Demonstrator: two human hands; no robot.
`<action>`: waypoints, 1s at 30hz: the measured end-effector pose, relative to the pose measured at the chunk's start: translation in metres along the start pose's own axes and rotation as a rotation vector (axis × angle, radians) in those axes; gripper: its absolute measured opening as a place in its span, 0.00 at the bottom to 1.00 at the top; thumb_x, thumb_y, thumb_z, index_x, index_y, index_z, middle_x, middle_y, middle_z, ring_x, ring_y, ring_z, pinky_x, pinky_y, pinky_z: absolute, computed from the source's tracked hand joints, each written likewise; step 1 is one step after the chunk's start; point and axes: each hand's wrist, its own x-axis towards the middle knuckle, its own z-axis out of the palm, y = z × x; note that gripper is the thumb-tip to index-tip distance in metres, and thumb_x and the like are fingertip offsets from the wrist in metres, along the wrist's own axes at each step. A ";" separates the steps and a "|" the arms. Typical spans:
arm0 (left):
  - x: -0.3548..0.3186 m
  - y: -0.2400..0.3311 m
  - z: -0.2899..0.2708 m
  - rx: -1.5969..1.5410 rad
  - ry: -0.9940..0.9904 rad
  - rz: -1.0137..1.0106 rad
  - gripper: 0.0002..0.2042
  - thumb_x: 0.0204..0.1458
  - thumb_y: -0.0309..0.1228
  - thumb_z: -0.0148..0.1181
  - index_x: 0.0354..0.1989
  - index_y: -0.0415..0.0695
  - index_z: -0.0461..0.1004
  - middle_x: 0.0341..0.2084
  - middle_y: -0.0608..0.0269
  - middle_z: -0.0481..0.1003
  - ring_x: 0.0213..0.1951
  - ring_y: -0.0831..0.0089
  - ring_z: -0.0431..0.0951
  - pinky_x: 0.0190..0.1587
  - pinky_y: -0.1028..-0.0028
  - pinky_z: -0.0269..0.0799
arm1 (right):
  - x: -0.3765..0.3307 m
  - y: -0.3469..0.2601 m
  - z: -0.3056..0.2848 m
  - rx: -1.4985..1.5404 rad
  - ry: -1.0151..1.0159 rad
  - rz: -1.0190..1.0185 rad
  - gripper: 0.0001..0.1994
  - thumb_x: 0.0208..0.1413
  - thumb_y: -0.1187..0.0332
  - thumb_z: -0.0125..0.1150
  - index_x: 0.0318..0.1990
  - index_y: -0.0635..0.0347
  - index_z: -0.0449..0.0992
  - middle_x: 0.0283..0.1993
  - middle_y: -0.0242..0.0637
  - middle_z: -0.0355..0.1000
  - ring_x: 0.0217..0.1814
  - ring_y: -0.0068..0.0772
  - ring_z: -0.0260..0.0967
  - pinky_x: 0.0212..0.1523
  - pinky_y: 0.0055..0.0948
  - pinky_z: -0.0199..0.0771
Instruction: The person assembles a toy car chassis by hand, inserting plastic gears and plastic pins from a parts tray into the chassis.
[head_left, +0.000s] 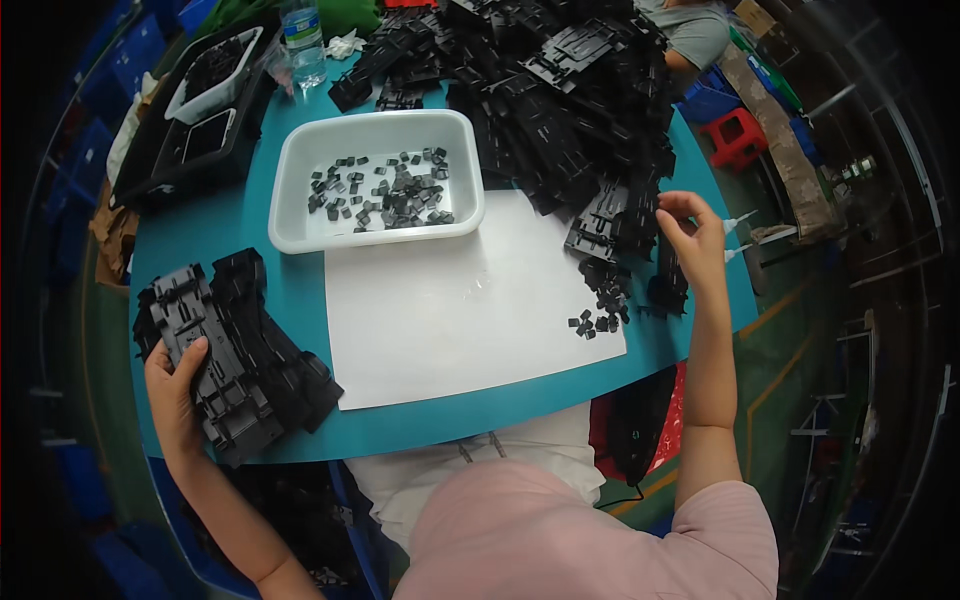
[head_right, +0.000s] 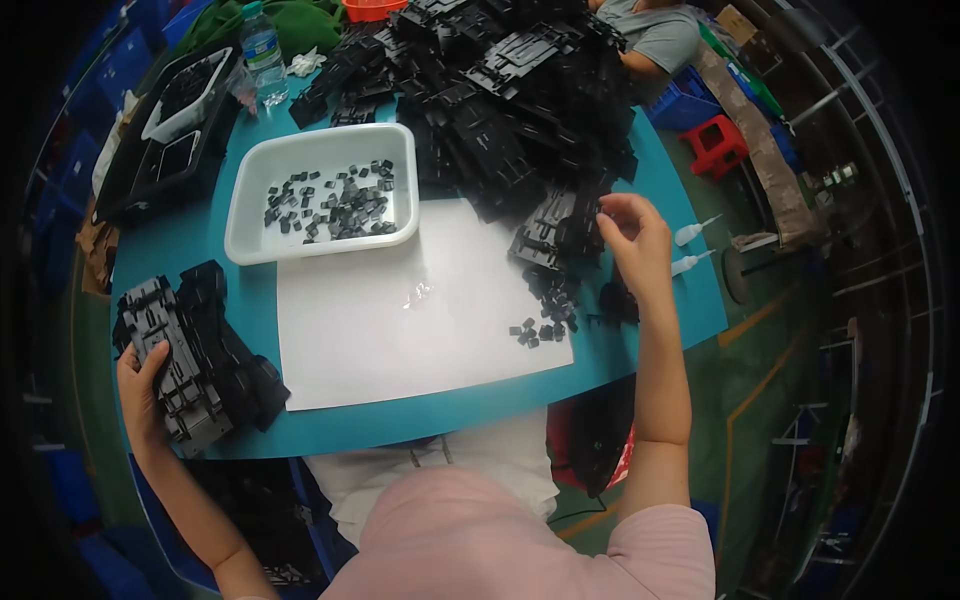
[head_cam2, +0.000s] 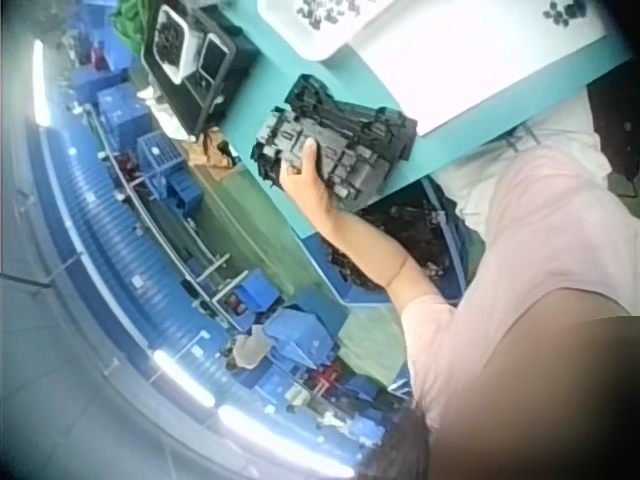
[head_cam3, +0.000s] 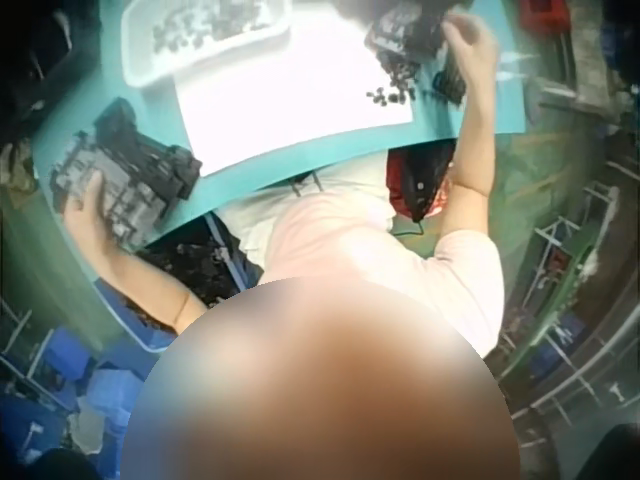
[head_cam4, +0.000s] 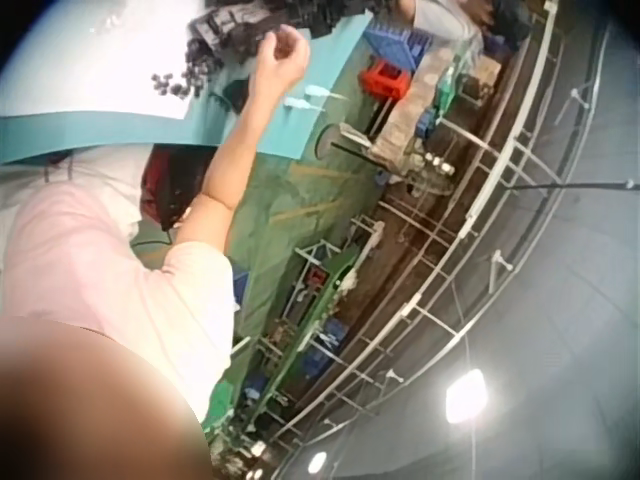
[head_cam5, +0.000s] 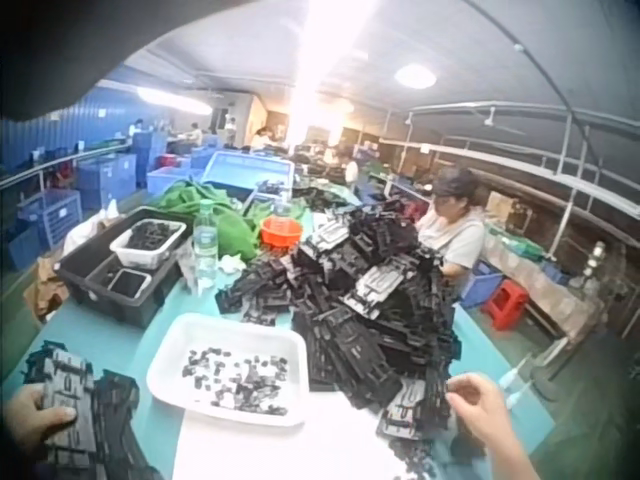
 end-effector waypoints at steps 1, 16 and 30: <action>0.004 -0.003 -0.002 -0.006 -0.004 -0.034 0.14 0.49 0.32 0.66 0.39 0.36 0.73 0.31 0.61 0.77 0.28 0.78 0.77 0.34 0.78 0.74 | 0.007 0.030 -0.006 -0.062 -0.006 0.002 0.16 0.49 0.70 0.67 0.46 0.62 0.75 0.41 0.38 0.74 0.35 0.24 0.71 0.37 0.22 0.71; 0.008 -0.033 -0.026 0.476 0.124 -0.122 0.20 0.55 0.46 0.62 0.28 0.37 0.77 0.15 0.71 0.65 0.16 0.85 0.64 0.18 0.82 0.57 | -0.014 0.023 0.017 -0.167 0.081 0.239 0.54 0.32 0.67 0.75 0.69 0.54 0.47 0.54 0.57 0.61 0.57 0.54 0.61 0.59 0.42 0.63; -0.091 0.026 0.045 0.224 0.040 0.242 0.10 0.58 0.26 0.53 0.44 0.37 0.77 0.22 0.66 0.74 0.21 0.85 0.67 0.24 0.85 0.60 | -0.033 0.008 -0.022 -0.211 0.176 0.086 0.46 0.36 0.75 0.68 0.68 0.50 0.54 0.55 0.49 0.60 0.55 0.44 0.64 0.55 0.38 0.68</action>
